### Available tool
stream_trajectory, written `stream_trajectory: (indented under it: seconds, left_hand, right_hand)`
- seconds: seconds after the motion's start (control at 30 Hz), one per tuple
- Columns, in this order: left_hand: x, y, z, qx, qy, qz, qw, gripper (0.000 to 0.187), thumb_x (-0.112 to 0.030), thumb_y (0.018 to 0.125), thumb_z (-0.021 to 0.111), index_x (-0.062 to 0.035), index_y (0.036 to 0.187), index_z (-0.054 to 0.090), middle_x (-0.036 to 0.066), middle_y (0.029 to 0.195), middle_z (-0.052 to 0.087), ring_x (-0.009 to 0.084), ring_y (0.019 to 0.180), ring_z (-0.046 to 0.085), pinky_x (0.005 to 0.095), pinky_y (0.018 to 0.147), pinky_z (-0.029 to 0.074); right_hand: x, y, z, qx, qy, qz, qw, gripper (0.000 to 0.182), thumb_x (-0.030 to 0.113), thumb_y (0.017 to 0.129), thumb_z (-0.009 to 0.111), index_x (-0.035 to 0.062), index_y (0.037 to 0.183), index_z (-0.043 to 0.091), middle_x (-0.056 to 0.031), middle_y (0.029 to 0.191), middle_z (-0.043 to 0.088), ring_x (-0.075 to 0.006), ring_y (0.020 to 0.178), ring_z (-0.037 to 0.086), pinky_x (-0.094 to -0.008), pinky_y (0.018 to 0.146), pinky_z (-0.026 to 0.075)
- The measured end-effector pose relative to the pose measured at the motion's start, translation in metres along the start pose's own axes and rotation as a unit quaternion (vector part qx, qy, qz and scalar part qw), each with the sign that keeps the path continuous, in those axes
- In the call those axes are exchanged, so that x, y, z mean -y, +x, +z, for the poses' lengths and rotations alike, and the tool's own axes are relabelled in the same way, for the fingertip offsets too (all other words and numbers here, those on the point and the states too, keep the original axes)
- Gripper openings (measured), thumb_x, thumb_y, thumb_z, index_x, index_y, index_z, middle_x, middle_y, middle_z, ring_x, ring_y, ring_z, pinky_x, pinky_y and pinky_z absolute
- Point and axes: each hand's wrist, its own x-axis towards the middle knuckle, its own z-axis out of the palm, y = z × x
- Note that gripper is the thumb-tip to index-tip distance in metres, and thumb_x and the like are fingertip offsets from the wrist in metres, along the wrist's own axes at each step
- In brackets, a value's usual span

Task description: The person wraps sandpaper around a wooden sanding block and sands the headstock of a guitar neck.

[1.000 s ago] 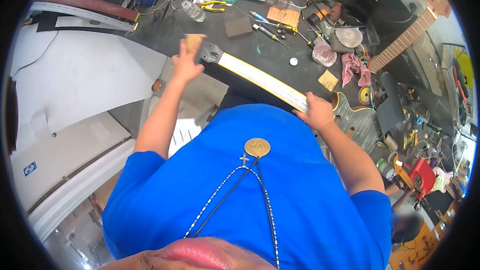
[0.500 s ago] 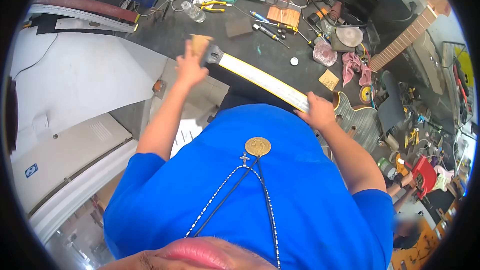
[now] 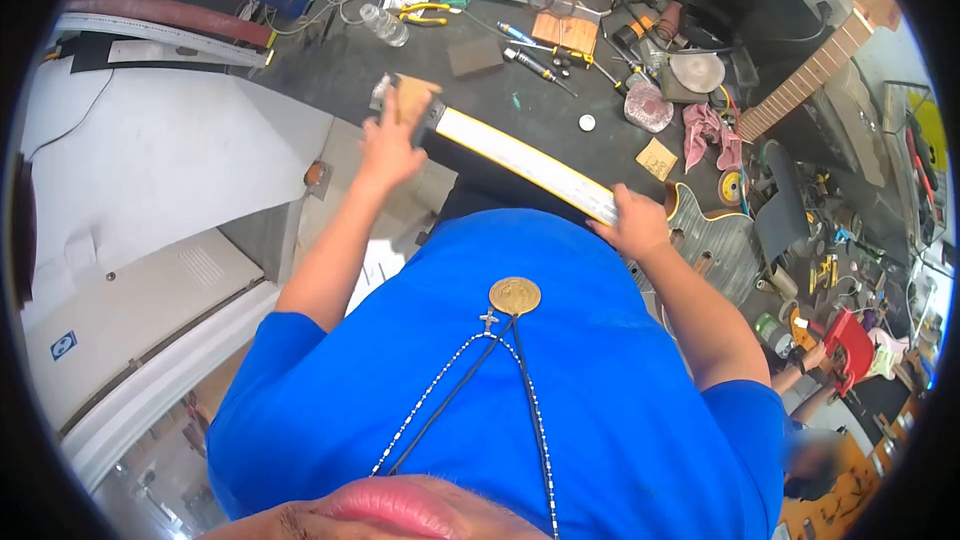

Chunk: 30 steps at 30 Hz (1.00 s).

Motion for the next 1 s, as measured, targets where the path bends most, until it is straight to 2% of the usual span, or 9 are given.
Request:
stream_trajectory:
  seconds: [0.07,0.1,0.23,0.33,0.37,0.47,0.7,0.8,1.0]
  left_hand:
    - [0.072,0.049,0.040,-0.115,-0.059,0.004,0.992,0.108,-0.030,0.083,0.082,-0.0578,0.172,0.026,0.019,0.187,0.005,0.0684,0.150,0.036,0.0837,0.116,0.036]
    - [0.047,0.040,0.013,-0.056,-0.047,-0.078,0.994,0.108,-0.030,0.084,0.081,-0.0578,0.172,0.025,0.020,0.186,0.006,0.0683,0.150,0.038,0.0814,0.117,0.037]
    - [-0.026,-0.011,-0.031,0.082,0.037,-0.037,0.995,0.108,-0.030,0.085,0.080,-0.0543,0.174,0.024,0.021,0.186,0.007,0.0693,0.152,0.034,0.0736,0.118,0.040]
    - [0.050,0.034,0.006,-0.037,-0.008,-0.024,0.999,0.110,-0.033,0.084,0.082,-0.0558,0.173,0.023,0.022,0.186,0.006,0.0676,0.152,0.035,0.0735,0.117,0.041]
    - [0.078,0.052,0.041,-0.122,-0.008,0.043,0.992,0.111,-0.035,0.083,0.083,-0.0564,0.173,0.023,0.022,0.186,0.006,0.0668,0.151,0.036,0.0717,0.115,0.042]
    - [0.007,0.012,-0.018,0.046,0.013,-0.049,0.998,0.110,-0.035,0.083,0.082,-0.0562,0.173,0.023,0.022,0.186,0.004,0.0679,0.152,0.033,0.0727,0.117,0.040]
    - [0.010,0.007,0.008,-0.036,-0.026,-0.002,0.999,0.075,-0.053,0.100,0.070,-0.0513,0.169,0.042,0.019,0.186,0.013,0.0648,0.149,0.036,0.0788,0.116,0.035]
    - [0.010,0.009,0.026,-0.120,-0.008,0.006,0.993,0.057,-0.054,0.108,0.062,-0.0488,0.164,0.052,0.020,0.183,0.021,0.0633,0.148,0.037,0.0789,0.115,0.034]
    - [0.021,0.025,0.046,-0.220,-0.029,0.047,0.974,0.047,-0.046,0.110,0.060,-0.0457,0.156,0.063,0.023,0.177,0.035,0.0621,0.145,0.040,0.0734,0.118,0.034]
  right_hand:
    - [-0.001,0.000,0.003,0.006,-0.001,0.002,1.000,0.063,0.054,0.083,0.088,0.0055,0.113,0.060,-0.0171,0.099,0.076,-0.0407,0.091,0.075,-0.0511,0.082,0.060]
    - [-0.002,0.000,0.002,0.005,-0.002,0.005,1.000,0.063,0.053,0.083,0.088,0.0054,0.114,0.061,-0.0172,0.098,0.076,-0.0408,0.091,0.075,-0.0511,0.082,0.060]
    - [0.002,0.001,-0.003,0.015,0.000,0.011,1.000,0.063,0.053,0.083,0.088,0.0055,0.114,0.061,-0.0176,0.099,0.076,-0.0408,0.091,0.075,-0.0506,0.082,0.060]
    - [0.006,-0.002,-0.003,0.019,0.001,0.014,1.000,0.064,0.054,0.083,0.088,0.0056,0.115,0.061,-0.0176,0.099,0.076,-0.0407,0.092,0.076,-0.0503,0.083,0.060]
    - [0.005,-0.001,-0.002,0.017,0.003,0.014,1.000,0.064,0.054,0.083,0.088,0.0056,0.116,0.062,-0.0176,0.099,0.076,-0.0406,0.092,0.076,-0.0502,0.083,0.060]
    - [0.000,0.000,-0.002,0.025,-0.005,0.023,0.999,0.065,0.053,0.083,0.089,0.0060,0.120,0.063,-0.0167,0.101,0.076,-0.0397,0.093,0.076,-0.0499,0.083,0.060]
    - [0.002,-0.001,-0.004,0.010,0.005,0.014,1.000,0.064,0.053,0.083,0.088,0.0068,0.120,0.062,-0.0165,0.102,0.076,-0.0393,0.093,0.076,-0.0501,0.083,0.060]
    - [0.002,0.000,-0.002,0.017,0.008,0.018,1.000,0.068,0.054,0.082,0.089,0.0062,0.123,0.062,-0.0179,0.103,0.076,-0.0406,0.095,0.076,-0.0509,0.083,0.060]
    - [-0.001,0.000,-0.001,0.015,0.010,0.020,1.000,0.070,0.055,0.082,0.089,0.0068,0.125,0.062,-0.0184,0.103,0.076,-0.0414,0.095,0.076,-0.0517,0.084,0.060]
